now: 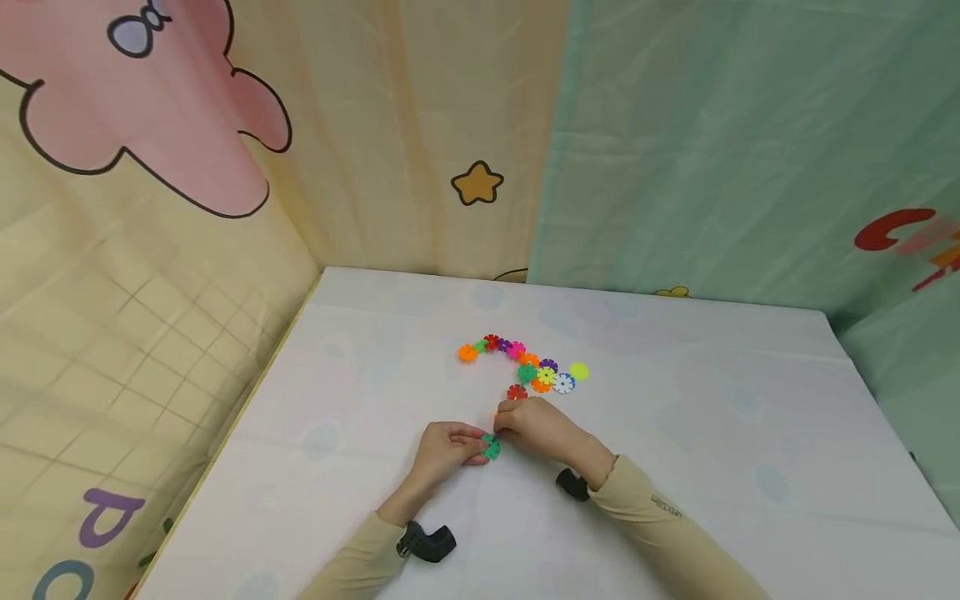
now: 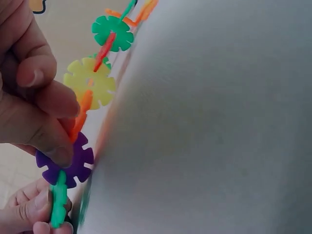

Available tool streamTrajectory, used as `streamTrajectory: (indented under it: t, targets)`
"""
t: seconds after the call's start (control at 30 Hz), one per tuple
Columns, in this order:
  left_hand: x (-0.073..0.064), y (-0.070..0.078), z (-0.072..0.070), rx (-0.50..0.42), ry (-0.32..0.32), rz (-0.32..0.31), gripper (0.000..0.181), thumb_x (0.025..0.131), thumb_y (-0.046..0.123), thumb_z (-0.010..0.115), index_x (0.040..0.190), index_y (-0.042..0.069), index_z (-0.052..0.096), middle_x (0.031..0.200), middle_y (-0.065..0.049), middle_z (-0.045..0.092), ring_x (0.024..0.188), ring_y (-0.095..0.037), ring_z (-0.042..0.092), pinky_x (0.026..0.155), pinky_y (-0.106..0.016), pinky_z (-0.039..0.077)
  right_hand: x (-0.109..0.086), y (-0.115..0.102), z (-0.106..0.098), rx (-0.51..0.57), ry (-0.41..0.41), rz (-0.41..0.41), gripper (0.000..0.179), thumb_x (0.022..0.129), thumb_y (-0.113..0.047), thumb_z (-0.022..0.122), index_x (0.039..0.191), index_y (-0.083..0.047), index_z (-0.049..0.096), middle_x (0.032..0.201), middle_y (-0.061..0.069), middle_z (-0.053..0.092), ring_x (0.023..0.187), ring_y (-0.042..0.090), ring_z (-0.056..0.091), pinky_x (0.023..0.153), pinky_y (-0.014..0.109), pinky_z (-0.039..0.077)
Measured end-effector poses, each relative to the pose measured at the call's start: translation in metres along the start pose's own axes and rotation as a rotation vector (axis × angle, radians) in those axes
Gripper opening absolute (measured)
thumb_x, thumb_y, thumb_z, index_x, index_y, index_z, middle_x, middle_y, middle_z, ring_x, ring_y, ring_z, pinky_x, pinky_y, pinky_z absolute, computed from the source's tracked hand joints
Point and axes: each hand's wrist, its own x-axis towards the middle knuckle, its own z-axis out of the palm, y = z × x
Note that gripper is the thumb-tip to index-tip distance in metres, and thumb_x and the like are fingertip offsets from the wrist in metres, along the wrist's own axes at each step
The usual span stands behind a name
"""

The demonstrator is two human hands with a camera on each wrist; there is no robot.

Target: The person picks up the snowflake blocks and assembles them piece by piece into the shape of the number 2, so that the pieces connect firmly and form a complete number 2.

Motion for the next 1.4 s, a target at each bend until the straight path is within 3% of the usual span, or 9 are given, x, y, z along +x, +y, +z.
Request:
streamTrajectory:
  t: [0.2,0.33,0.43,0.57,0.73,1.07,1.3,1.4]
  targets:
    - [-0.007,0.016,0.007,-0.001,0.049,-0.028,0.016,0.084,-0.008,0.065,0.096,-0.018,0.063,0.079,-0.02,0.068,0.065,-0.024,0.068,0.063,-0.03,0.056,-0.001,0.004,0.001,0.051,-0.007,0.01,0.005,0.082,-0.004,0.073,0.086,-0.007,0.072,0.078,-0.001,0.062,0.071,0.009,0.059,0.07,0.016,0.05]
    - [-0.016,0.032,0.009,0.005,0.019,-0.007,0.017,0.085,-0.007,0.063,0.097,-0.019,0.061,0.082,-0.022,0.067,0.069,-0.026,0.069,0.067,-0.033,0.057,-0.002,0.008,0.001,0.059,-0.011,0.039,0.005,0.083,-0.005,0.073,0.087,-0.008,0.073,0.08,-0.002,0.063,0.072,0.008,0.058,0.071,0.017,0.05]
    - [-0.016,0.034,0.007,0.002,-0.014,-0.019,0.018,0.086,-0.006,0.063,0.098,-0.019,0.061,0.083,-0.023,0.067,0.071,-0.027,0.069,0.069,-0.035,0.057,-0.001,0.01,0.002,0.062,-0.003,0.042,0.005,0.082,-0.005,0.073,0.087,-0.008,0.073,0.08,-0.002,0.063,0.072,0.008,0.057,0.071,0.016,0.05]
    - [-0.008,0.023,0.004,-0.005,-0.046,-0.049,0.019,0.086,-0.004,0.063,0.099,-0.017,0.06,0.082,-0.022,0.067,0.07,-0.025,0.069,0.068,-0.034,0.057,-0.002,0.012,0.003,0.063,0.002,0.039,0.005,0.083,-0.006,0.073,0.087,-0.008,0.074,0.081,-0.004,0.063,0.073,0.007,0.057,0.071,0.015,0.049]
    - [0.0,0.004,0.0,0.01,-0.071,-0.038,0.02,0.086,-0.001,0.066,0.099,-0.014,0.061,0.078,-0.015,0.067,0.065,-0.019,0.068,0.063,-0.03,0.056,-0.003,0.012,0.002,0.063,0.004,0.041,0.005,0.083,-0.007,0.073,0.087,-0.009,0.074,0.081,-0.004,0.063,0.072,0.006,0.057,0.071,0.015,0.049]
    - [-0.001,0.004,-0.002,0.001,-0.122,-0.036,0.022,0.086,0.0,0.066,0.101,-0.015,0.061,0.081,-0.018,0.068,0.066,-0.02,0.069,0.065,-0.03,0.056,-0.003,0.011,0.001,0.046,0.02,0.036,0.005,0.082,-0.008,0.074,0.086,-0.011,0.075,0.078,-0.006,0.061,0.069,0.005,0.055,0.069,0.015,0.049]
    - [-0.003,0.006,-0.001,-0.066,-0.103,-0.041,0.025,0.087,-0.004,0.061,0.106,-0.019,0.058,0.087,-0.022,0.068,0.066,-0.018,0.068,0.065,-0.029,0.056,-0.002,0.011,0.001,-0.003,0.038,0.024,0.002,0.084,-0.011,0.072,0.084,-0.011,0.074,0.077,-0.007,0.058,0.067,0.006,0.053,0.066,0.015,0.048]
    - [-0.002,0.004,0.0,-0.01,-0.092,-0.033,0.024,0.088,-0.003,0.061,0.106,-0.017,0.059,0.085,-0.02,0.068,0.064,-0.017,0.067,0.063,-0.028,0.056,-0.003,0.011,0.002,-0.016,0.047,0.034,0.002,0.083,-0.01,0.074,0.083,-0.013,0.074,0.077,-0.007,0.058,0.066,0.006,0.053,0.064,0.015,0.047]
